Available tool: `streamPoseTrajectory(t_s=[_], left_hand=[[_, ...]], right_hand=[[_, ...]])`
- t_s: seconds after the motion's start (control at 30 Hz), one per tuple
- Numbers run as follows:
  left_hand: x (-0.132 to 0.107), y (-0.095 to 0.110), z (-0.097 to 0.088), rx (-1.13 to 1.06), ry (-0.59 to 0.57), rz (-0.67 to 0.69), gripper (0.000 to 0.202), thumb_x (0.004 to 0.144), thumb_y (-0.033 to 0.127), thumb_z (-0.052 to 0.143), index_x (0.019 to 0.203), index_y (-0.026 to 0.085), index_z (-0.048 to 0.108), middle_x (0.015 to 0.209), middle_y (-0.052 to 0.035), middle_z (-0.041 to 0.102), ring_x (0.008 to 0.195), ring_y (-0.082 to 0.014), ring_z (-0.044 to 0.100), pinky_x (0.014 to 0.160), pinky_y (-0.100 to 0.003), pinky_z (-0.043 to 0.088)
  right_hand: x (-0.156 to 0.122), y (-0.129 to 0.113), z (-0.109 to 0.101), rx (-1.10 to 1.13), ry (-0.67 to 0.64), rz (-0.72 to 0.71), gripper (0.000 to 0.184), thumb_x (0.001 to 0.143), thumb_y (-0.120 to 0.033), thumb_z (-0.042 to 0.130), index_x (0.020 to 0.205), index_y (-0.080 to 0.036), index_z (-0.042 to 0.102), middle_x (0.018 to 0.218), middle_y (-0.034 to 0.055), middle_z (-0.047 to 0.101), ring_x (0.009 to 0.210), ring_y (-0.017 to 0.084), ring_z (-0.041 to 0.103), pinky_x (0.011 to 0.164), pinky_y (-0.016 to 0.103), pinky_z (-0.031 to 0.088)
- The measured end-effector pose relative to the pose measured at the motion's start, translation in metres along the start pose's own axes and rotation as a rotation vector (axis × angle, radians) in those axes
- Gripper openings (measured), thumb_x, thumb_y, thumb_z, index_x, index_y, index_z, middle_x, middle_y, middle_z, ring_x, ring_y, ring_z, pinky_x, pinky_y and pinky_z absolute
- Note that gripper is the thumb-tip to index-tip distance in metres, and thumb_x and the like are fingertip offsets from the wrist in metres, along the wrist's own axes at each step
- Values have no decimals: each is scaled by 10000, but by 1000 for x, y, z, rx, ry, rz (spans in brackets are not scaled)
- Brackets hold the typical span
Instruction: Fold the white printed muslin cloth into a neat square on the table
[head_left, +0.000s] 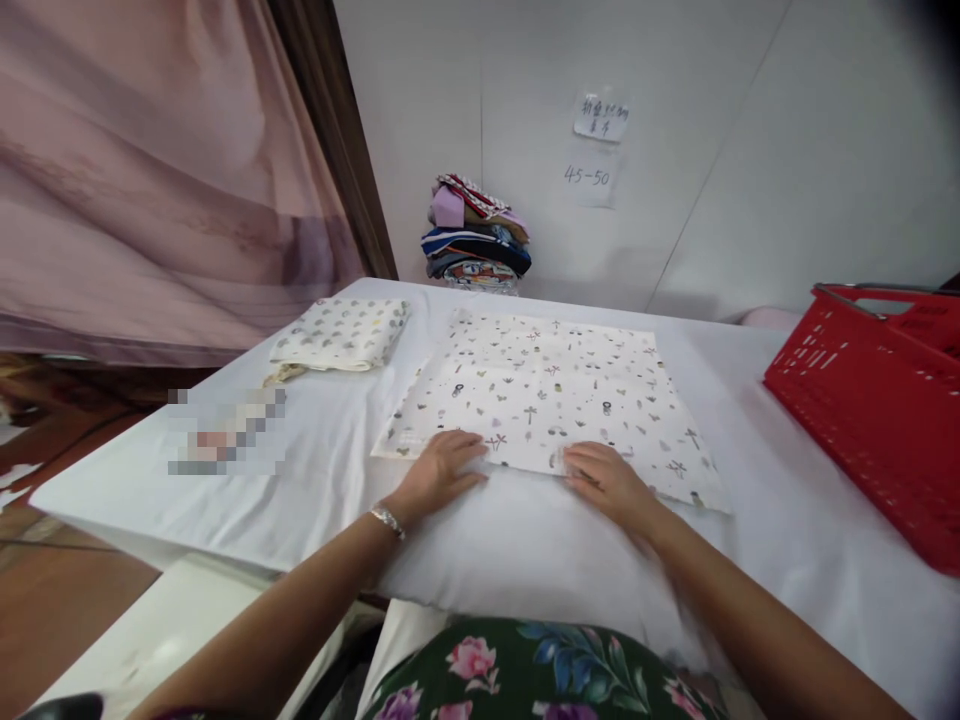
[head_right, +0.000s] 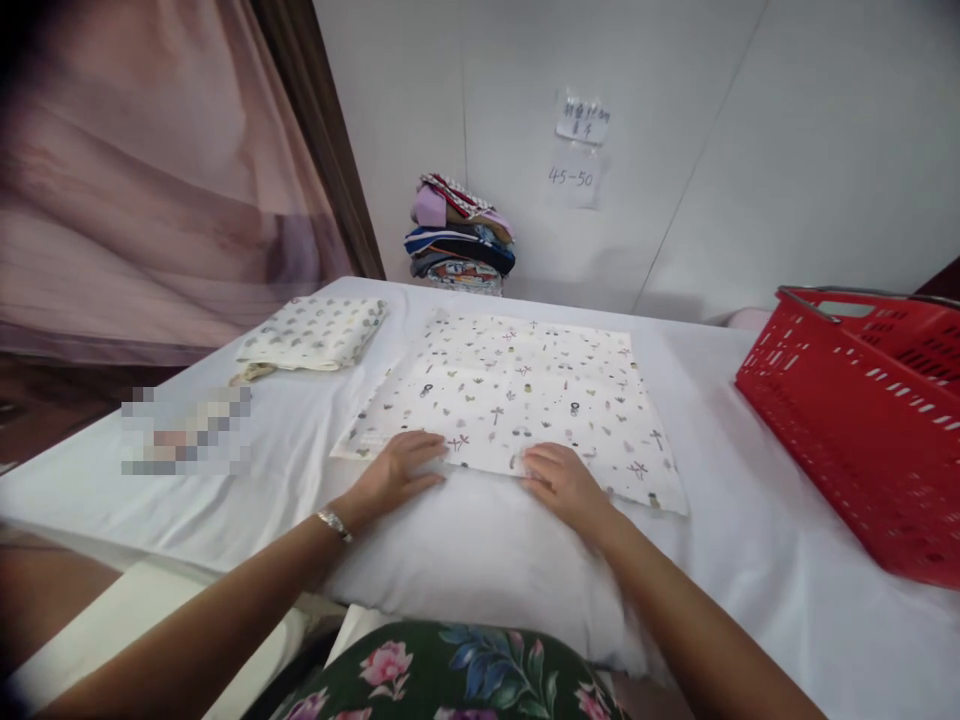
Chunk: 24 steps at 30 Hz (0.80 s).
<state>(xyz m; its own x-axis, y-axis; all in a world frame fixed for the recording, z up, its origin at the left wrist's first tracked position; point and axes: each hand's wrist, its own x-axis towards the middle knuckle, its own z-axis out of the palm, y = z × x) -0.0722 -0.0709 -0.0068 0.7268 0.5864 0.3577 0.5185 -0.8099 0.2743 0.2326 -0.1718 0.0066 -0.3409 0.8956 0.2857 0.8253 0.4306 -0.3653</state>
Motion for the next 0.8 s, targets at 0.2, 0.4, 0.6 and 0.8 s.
streamPoseTrajectory(t_s=[0.2,0.4,0.6,0.8], left_hand=[[25,17,14,-7,-33,100,257,897,323,428,1024,256,641,1021,-60,625,979,-183,544,844,-365,443],[28,16,21,-13,11,103,266,910,284,403,1021,244,641,998,-54,641,959,-170,549,825,-334,441],[30,18,20,1,61,96,256,903,253,410,1018,213,635,982,-56,657,932,-171,564,801,-327,438],[32,22,19,-29,115,61,236,885,250,432,970,206,648,949,-47,664,899,-165,574,789,-321,444]], right_hand=[[18,-15,16,-100,1,-33,198,898,-251,435,922,-201,625,930,70,609,881,187,520,761,333,419],[9,-13,25,-86,104,0,248,920,-231,380,957,-208,625,941,72,601,842,189,500,724,323,421],[14,-11,23,-61,172,38,288,924,-243,364,919,-201,648,937,74,603,850,195,503,742,332,422],[16,-8,25,-147,198,35,296,922,-238,366,885,-198,657,930,75,602,835,195,494,744,332,404]])
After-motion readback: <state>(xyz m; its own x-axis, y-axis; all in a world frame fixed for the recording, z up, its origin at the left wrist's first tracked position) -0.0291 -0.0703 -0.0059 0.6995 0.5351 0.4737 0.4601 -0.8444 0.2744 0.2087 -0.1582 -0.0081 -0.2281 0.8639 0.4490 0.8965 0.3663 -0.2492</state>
